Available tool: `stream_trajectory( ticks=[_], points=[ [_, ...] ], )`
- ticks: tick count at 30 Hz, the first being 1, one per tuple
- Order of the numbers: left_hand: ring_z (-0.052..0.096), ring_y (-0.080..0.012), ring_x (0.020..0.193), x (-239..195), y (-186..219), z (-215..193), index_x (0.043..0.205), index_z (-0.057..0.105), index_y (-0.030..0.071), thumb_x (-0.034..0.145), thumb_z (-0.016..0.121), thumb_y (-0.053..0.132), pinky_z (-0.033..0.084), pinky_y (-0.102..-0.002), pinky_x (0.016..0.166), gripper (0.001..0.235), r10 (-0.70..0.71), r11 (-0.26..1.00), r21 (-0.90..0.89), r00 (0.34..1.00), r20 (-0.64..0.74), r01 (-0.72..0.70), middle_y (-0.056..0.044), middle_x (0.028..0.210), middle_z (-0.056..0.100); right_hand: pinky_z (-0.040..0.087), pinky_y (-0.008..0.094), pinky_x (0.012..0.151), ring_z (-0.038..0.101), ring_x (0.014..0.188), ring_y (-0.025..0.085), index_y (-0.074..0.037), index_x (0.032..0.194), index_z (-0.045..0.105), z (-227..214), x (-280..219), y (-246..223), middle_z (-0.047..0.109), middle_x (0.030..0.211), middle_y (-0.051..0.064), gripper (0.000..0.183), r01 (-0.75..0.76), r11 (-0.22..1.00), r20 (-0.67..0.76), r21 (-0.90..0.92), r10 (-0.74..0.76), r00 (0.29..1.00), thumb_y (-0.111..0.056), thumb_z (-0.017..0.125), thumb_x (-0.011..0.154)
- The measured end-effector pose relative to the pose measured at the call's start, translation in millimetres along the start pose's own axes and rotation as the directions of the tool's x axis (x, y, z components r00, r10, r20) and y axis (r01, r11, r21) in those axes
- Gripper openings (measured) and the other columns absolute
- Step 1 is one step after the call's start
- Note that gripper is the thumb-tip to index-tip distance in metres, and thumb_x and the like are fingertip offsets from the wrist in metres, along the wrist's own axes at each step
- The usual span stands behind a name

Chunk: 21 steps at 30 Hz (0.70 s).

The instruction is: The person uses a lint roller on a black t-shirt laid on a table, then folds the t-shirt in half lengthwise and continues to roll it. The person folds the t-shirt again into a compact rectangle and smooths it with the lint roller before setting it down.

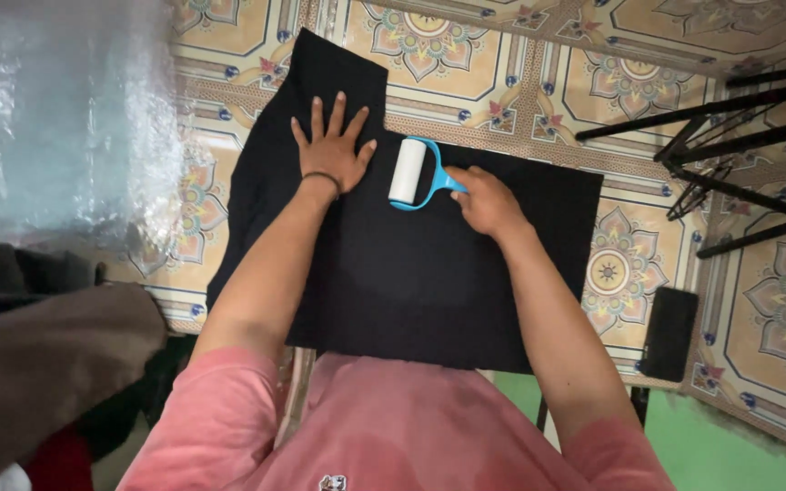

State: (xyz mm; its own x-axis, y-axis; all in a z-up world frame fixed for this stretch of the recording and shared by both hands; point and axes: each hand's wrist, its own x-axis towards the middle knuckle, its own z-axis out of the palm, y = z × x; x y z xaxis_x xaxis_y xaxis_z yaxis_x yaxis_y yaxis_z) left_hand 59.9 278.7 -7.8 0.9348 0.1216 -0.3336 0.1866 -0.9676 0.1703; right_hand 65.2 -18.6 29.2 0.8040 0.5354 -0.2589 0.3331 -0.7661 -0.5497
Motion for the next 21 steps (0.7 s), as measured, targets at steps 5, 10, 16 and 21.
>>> stream_trajectory(
  ticks=[5, 10, 16, 21],
  points=[
    [-0.014, -0.0380, 0.156, 12.6, -27.0, -35.0, 0.165, 0.011, 0.042, 0.093, 0.014, 0.079, -0.003, -0.069, 0.123, 0.081, 0.089, 0.996, -0.015, 0.995, 0.045, -0.089, 0.001, 0.172, -0.010, 0.050, 0.056, 0.076, 0.063, 0.101, 0.043, -0.024, 0.148, 0.055, 32.4, 12.9, -6.9, 0.060, 0.111, 0.015, 0.051, 0.068, 0.998, -0.015, -0.001, -0.068, 0.998, -0.019, 0.058, 0.097],
    [-0.015, -0.0376, 0.155, 40.4, -45.8, -41.5, 0.165, 0.013, 0.043, 0.091, 0.016, 0.082, -0.003, -0.070, 0.122, 0.084, 0.216, 0.976, 0.029, 0.976, 0.039, -0.217, -0.002, 0.172, -0.007, 0.052, 0.058, 0.076, 0.061, 0.109, 0.044, -0.024, 0.149, 0.054, 40.5, 21.9, -39.8, 0.060, 0.118, 0.016, 0.051, 0.015, 1.000, -0.009, -0.019, -0.015, 1.000, -0.019, 0.058, 0.098],
    [-0.005, -0.0318, 0.157, 65.8, -67.7, -35.7, 0.164, 0.026, 0.031, 0.097, 0.024, 0.071, -0.005, -0.064, 0.122, 0.079, 0.334, 0.927, -0.172, 0.942, -0.024, -0.333, -0.004, 0.173, 0.008, 0.049, 0.057, 0.069, 0.060, 0.089, 0.044, -0.015, 0.143, 0.057, 67.4, 48.2, -61.2, 0.057, 0.101, 0.018, 0.044, 0.144, 0.978, -0.142, -0.148, -0.165, 0.976, -0.019, 0.061, 0.099],
    [-0.003, -0.0379, 0.153, 38.8, -92.2, -29.7, 0.161, 0.036, 0.023, 0.106, 0.035, 0.054, 0.000, -0.086, 0.110, 0.063, 0.087, 0.985, -0.134, 0.979, -0.183, -0.112, -0.009, 0.169, 0.020, 0.053, 0.058, 0.073, 0.067, 0.089, 0.047, -0.008, 0.151, 0.052, 67.2, 84.2, -47.7, 0.068, 0.105, 0.026, 0.061, -0.042, 0.959, -0.346, -0.282, -0.060, 0.936, -0.017, 0.069, 0.093]
  ],
)
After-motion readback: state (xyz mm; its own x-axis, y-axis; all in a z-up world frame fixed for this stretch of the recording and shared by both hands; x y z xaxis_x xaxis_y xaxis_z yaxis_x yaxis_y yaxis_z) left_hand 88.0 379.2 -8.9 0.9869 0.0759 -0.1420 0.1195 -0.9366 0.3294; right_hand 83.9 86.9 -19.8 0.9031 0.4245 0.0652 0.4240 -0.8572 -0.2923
